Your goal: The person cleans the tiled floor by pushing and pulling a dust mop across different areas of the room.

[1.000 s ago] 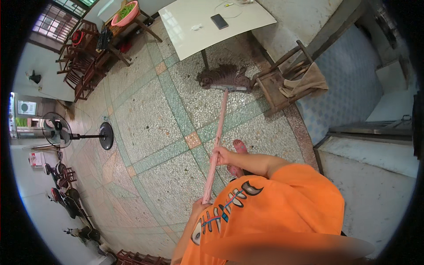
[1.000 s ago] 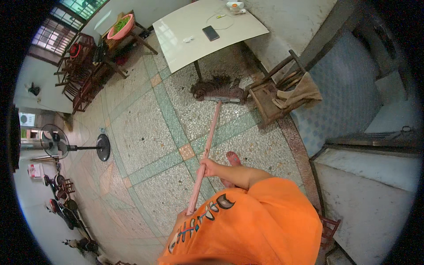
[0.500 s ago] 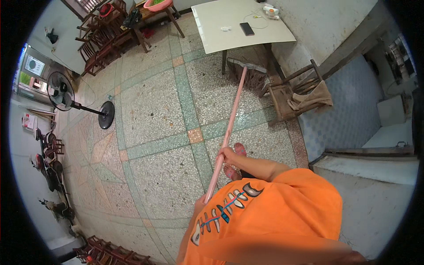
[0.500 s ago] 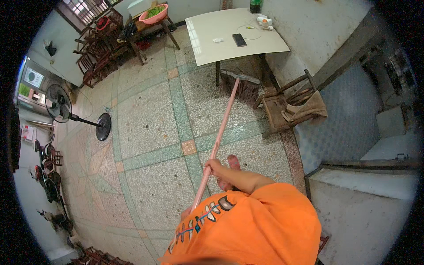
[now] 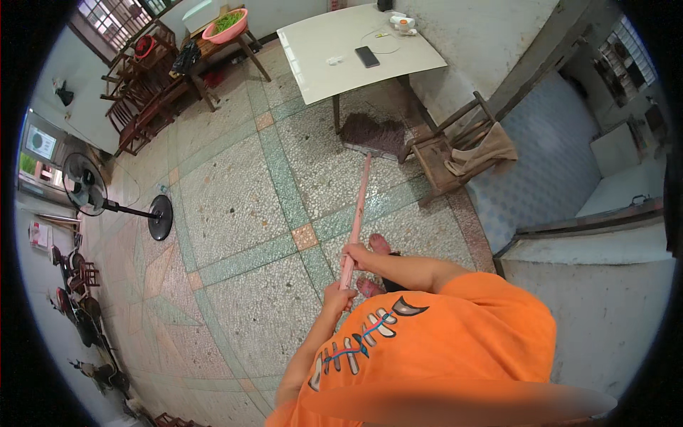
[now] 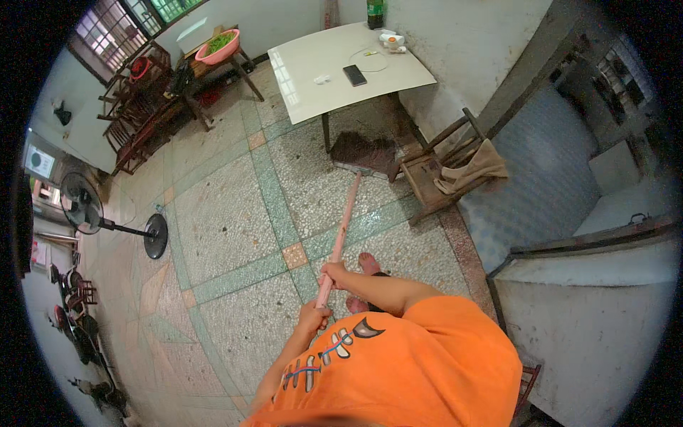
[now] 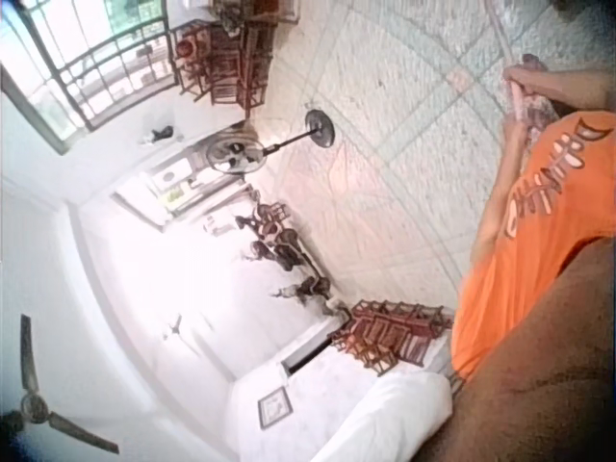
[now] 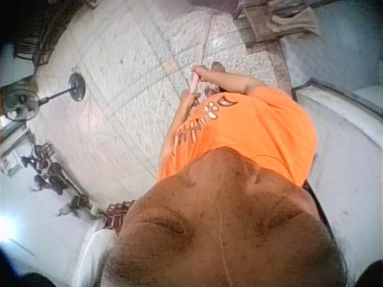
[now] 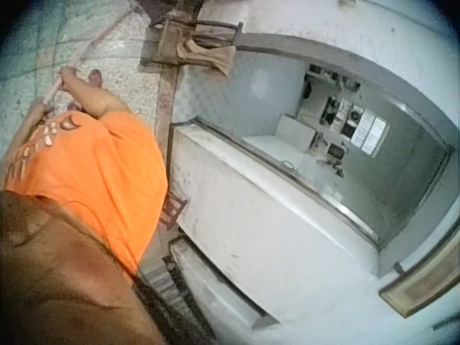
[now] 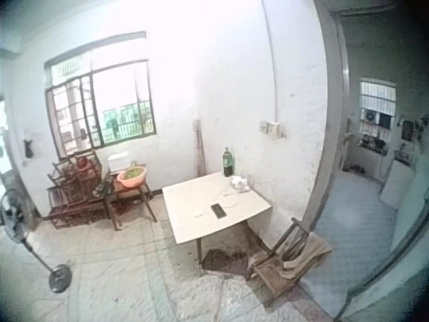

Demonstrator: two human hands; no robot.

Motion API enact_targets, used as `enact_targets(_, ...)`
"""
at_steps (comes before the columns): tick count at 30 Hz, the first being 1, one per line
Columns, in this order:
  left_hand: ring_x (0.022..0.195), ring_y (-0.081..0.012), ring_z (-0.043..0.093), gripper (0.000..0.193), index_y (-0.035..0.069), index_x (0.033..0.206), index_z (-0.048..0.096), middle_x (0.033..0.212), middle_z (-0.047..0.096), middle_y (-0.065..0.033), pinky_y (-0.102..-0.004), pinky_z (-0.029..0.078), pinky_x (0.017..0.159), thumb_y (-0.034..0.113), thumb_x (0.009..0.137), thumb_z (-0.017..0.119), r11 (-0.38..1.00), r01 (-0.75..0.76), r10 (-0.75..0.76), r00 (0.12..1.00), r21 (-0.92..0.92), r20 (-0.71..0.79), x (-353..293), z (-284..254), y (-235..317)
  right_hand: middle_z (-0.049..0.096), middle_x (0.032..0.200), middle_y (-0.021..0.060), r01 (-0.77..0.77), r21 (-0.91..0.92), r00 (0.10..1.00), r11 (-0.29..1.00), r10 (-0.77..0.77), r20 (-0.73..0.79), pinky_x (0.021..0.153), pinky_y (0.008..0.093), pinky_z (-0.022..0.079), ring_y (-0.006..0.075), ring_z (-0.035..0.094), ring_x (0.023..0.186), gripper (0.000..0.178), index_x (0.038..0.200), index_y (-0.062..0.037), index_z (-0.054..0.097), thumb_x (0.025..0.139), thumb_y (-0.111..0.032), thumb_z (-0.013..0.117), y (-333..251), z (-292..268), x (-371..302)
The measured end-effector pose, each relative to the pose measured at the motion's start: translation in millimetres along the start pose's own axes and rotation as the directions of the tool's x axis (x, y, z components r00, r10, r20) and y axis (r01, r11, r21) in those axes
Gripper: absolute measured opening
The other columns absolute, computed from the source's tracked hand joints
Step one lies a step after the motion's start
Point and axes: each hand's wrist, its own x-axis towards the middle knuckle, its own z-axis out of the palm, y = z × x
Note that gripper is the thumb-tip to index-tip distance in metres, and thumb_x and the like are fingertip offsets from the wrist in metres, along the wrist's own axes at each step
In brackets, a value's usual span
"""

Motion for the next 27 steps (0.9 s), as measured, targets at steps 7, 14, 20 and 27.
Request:
enact_targets(7, 0.042, -0.0139, 0.046, 0.019, -0.002, 0.079, 0.048, 0.057, 0.051, -0.0077, -0.0254, 0.035, 0.037, 0.003, 0.066, 0.061, 0.998, 0.070, -0.070, 0.997, 0.002, 0.040, 11.7, 25.8, 62.3, 0.056, 0.071, 0.0185, -0.025, -0.204, 0.993, 0.979, 0.000, -0.120, 0.045, 0.0445, 0.051, 0.0307, 0.061, 0.058, 0.029, 0.091, 0.0068, 0.043, 0.067, -0.003, 0.054, -55.3, -12.5, -1.9)
enact_targets(14, 0.041, -0.0117, 0.040, 0.010, 0.001, 0.077, 0.043, 0.052, 0.043, -0.0038, -0.0226, 0.031, 0.036, 0.001, 0.072, 0.052, 0.931, 0.184, -0.102, 0.960, -0.316, 0.260, 97.8, 64.0, 142.8, 0.056, 0.067, 0.0169, 0.056, -0.284, 0.996, 0.957, -0.075, -0.054, 0.044, 0.0399, 0.051, 0.0286, 0.060, 0.056, 0.032, 0.093, 0.0095, 0.043, 0.066, -0.003, 0.053, -188.7, -28.3, 12.8)
enact_targets(20, 0.041, -0.0122, 0.038, 0.008, 0.000, 0.077, 0.044, 0.053, 0.043, -0.0038, -0.0221, 0.030, 0.035, 0.001, 0.073, 0.051, 0.925, 0.152, -0.064, 0.965, -0.348, 0.253, 197.2, 126.1, 244.3, 0.055, 0.072, 0.0135, 0.171, -0.172, 0.985, 0.970, -0.165, 0.048, 0.044, 0.0372, 0.049, 0.0283, 0.058, 0.054, 0.034, 0.099, 0.0015, 0.043, 0.073, -0.017, 0.053, -310.3, -85.4, 84.9)
enact_targets(27, 0.039, -0.0119, 0.039, 0.004, 0.001, 0.072, 0.049, 0.050, 0.044, -0.0032, -0.0233, 0.033, 0.035, 0.001, 0.070, 0.053, 0.910, 0.113, -0.011, 0.969, -0.398, 0.248, 338.2, 133.8, 336.2, 0.051, 0.070, 0.0085, 0.350, 0.056, 0.920, 0.935, -0.355, 0.165, 0.046, 0.0398, 0.043, 0.0239, 0.052, 0.054, 0.028, 0.095, -0.0092, 0.045, 0.076, -0.029, 0.050, -354.7, -105.4, 91.9)
